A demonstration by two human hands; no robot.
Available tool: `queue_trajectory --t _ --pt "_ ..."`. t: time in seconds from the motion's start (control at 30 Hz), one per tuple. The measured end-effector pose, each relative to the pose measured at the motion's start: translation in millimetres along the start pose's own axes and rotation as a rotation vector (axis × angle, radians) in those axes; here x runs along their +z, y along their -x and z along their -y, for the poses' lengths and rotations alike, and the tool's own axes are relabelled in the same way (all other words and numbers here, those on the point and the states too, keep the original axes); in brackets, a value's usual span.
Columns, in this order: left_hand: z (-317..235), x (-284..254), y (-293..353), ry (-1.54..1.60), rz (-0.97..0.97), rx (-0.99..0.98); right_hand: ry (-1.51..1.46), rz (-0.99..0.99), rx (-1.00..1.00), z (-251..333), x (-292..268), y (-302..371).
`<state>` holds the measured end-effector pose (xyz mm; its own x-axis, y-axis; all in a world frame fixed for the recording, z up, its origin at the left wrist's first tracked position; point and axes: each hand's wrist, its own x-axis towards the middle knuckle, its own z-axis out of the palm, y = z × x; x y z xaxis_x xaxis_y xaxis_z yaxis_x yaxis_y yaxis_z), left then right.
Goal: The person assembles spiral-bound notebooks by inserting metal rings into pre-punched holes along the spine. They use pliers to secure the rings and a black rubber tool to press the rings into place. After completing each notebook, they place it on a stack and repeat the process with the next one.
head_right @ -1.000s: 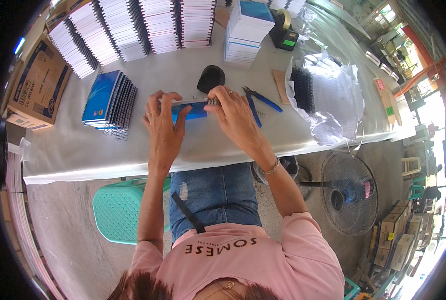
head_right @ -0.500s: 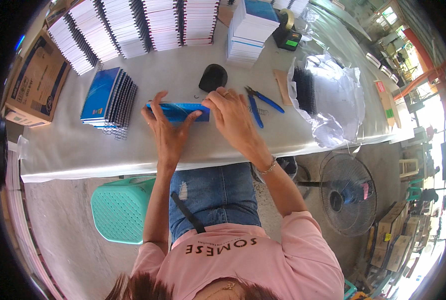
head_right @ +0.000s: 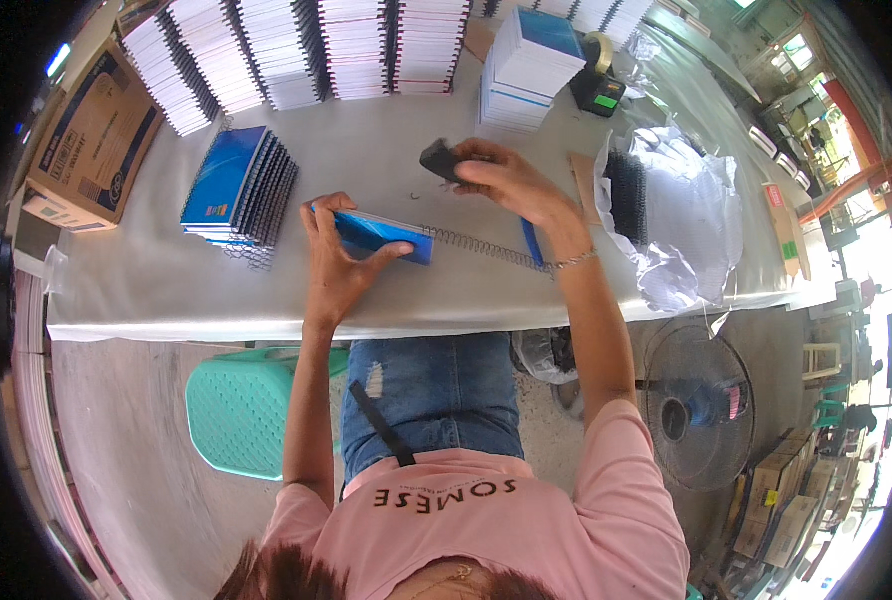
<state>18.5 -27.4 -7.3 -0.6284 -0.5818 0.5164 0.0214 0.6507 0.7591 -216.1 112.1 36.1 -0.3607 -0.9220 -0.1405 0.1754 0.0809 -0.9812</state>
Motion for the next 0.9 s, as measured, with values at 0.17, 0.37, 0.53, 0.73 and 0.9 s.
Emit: queue_trajectory --t 0.17,0.37,0.53,0.73,0.9 --pt "1 3 -1 -0.031 0.000 0.064 0.328 0.340 -0.145 3 -8 32" --pt "3 1 0 -0.017 0.013 0.034 0.595 0.107 -0.025 10 26 56" --pt "2 1 0 0.000 0.044 0.062 1.110 -0.273 -0.360 -22 28 54" --pt "7 1 0 0.085 0.095 0.037 0.295 0.027 -0.041 -5 23 66" --pt "4 2 1 0.191 0.088 0.000 0.605 0.108 -0.058 13 33 70"
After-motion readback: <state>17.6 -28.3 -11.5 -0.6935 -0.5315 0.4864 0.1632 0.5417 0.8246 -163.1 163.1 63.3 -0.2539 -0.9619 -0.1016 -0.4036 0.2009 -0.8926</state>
